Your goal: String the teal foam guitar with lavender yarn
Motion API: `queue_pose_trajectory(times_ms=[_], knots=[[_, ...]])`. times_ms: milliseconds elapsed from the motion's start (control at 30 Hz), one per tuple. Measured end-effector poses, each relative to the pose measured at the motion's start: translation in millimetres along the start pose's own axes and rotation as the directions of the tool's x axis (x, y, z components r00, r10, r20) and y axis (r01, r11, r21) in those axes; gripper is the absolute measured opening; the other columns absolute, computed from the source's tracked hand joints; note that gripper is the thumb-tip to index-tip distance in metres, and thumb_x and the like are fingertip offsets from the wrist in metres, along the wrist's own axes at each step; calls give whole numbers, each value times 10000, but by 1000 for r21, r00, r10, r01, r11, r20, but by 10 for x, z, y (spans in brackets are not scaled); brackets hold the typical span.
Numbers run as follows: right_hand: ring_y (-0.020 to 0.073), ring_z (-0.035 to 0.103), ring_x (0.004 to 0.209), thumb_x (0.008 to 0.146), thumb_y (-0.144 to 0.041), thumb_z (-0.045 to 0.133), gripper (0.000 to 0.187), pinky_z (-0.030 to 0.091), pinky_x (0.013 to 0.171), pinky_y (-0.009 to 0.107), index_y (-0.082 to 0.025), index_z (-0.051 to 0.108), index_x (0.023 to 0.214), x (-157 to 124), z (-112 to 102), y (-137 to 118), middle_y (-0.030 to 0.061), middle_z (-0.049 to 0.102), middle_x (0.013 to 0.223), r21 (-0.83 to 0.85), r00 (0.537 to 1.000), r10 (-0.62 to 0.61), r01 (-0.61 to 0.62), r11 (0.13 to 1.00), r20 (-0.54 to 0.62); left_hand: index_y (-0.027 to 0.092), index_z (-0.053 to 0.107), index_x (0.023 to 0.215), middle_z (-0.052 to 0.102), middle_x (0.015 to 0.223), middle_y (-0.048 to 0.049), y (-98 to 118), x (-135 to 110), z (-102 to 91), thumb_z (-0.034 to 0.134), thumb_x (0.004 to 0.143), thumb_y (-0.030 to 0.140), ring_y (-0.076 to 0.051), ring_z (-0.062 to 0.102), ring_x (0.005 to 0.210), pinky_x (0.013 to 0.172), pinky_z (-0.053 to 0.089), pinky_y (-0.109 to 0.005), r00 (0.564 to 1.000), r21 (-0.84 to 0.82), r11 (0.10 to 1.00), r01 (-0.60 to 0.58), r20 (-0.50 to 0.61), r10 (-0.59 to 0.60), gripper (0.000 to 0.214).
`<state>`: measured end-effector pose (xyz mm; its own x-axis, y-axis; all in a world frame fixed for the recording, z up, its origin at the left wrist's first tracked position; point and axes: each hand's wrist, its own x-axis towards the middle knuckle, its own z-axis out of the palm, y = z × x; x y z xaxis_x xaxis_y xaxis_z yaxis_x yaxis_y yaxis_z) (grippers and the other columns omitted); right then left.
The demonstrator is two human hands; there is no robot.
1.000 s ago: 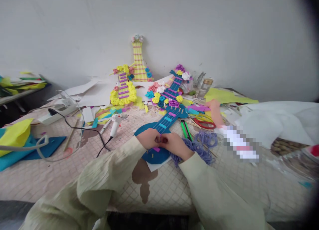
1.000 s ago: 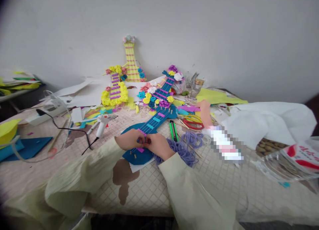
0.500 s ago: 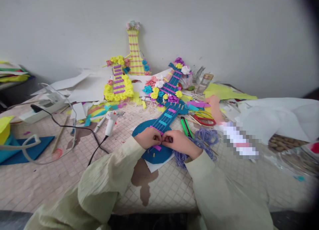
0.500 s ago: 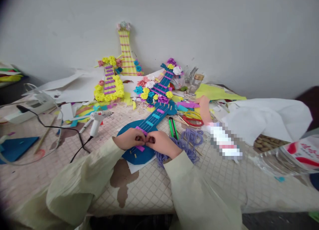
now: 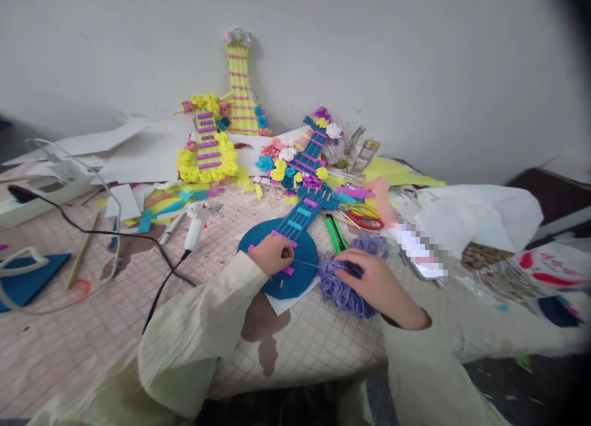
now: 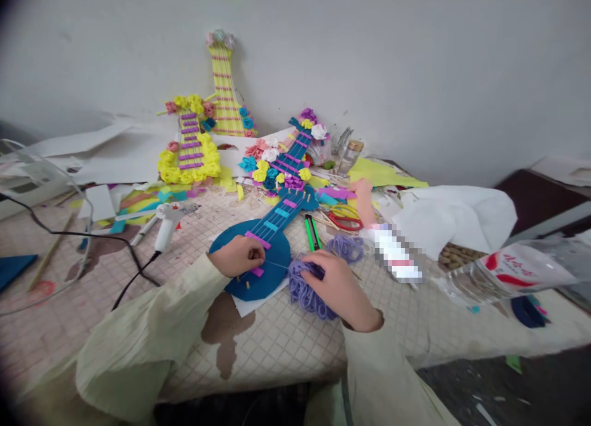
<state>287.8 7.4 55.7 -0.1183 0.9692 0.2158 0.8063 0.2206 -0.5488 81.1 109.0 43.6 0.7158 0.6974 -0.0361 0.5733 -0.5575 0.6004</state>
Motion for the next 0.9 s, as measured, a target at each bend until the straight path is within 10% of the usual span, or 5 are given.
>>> queue_pose_trajectory(times_ms=[367,500,667,900], knots=[[203,559,915,809,-294,473,154,430,843,395,-186,554,883,-255,130,46,81,607,961,94,942,133,-109,990,-310,153,658,610,630,605,-8,-1,-12,14,560,630,79,-129,573,609,614,418,-211,1000,14,1000,-17,-25,17,124],[228,501,961,786,-277,485,155,408,855,415,-187,536,901,-324,272,-124,97,527,963,-134,876,-35,-34,990,-481,147,664,625,635,613,-21,-11,-8,22,562,639,89,-143,588,634,642,428,-221,999,33,999,-20,-37,21,118],[305,473,986,682,-416,605,431,381,835,482,-193,560,1048,-355,481,-202,120,520,1054,-423,963,-103,-14,906,-251,145,664,626,639,615,-23,-9,-13,17,555,642,94,-151,596,633,656,434,-231,999,47,998,-28,-38,30,122],[214,565,917,729,-161,458,271,440,825,347,-171,580,971,-260,199,59,85,606,992,-190,920,-6,-74,979,-392,135,668,629,645,630,-37,-3,-22,37,555,655,112,-150,589,626,646,431,-237,998,75,996,-37,-42,40,118]])
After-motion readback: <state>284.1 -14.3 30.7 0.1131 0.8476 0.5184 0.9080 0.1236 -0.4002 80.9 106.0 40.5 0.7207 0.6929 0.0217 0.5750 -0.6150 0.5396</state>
